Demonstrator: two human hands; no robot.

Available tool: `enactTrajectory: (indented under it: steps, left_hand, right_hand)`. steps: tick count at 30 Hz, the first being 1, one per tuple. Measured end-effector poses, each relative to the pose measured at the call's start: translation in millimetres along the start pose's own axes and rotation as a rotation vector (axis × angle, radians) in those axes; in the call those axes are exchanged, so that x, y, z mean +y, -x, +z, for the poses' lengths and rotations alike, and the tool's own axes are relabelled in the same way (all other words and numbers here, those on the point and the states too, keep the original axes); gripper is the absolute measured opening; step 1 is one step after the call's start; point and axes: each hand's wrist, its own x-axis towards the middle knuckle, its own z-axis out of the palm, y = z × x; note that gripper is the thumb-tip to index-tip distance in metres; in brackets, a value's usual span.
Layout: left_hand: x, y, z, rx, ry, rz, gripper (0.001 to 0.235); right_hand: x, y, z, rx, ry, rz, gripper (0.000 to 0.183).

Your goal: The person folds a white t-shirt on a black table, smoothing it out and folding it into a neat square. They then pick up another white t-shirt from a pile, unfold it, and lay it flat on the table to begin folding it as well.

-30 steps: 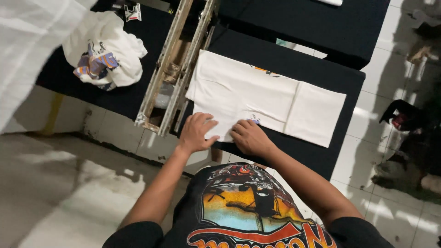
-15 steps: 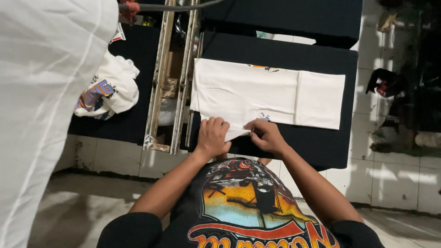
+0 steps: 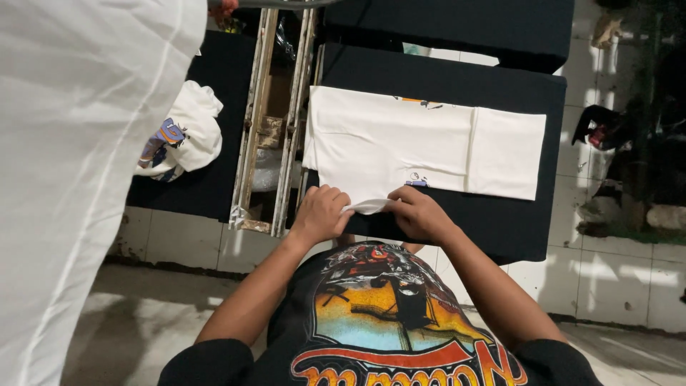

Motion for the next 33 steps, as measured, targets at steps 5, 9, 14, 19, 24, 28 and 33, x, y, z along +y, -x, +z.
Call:
enactTrajectory:
  steps: [5,9,14,19,24,28,33]
  left_hand:
    - [28,-4,-11,0.077,-0.055,-0.100,0.049]
    - [46,-12,-3,0.205,-0.092,-0.242,0.053]
    - [45,-21,30,0.260,-0.110,-0.250,0.034]
    - [30,-8,49,0.242,-0.074,-0.275,0.026]
    - [12,17,25,0.128,-0.040,-0.217,0.029]
    - [-1,19,-10,0.024,0.036,-0.150,0.021]
    - [-24,-6,-24,0.119,0.327,-0.137,0.014]
  right_hand:
    - [27,6,26,-0.017,0.135,-0.048,0.013]
    - [21,-3,17,0.013,0.283,-0.083,0.007]
    - [12,-18,4,-0.059,0.156,-0.037,0.011]
    - [18,-15,-2,-0.148,0.091,0.019,0.017]
    - [10,-12,-11,-0.295,-0.016,0.118,0.032]
    - [11,-13,-21,-0.366,0.061,0.104,0.038]
    - [43,-25,-23,-0.322,-0.091,0.244,0.026]
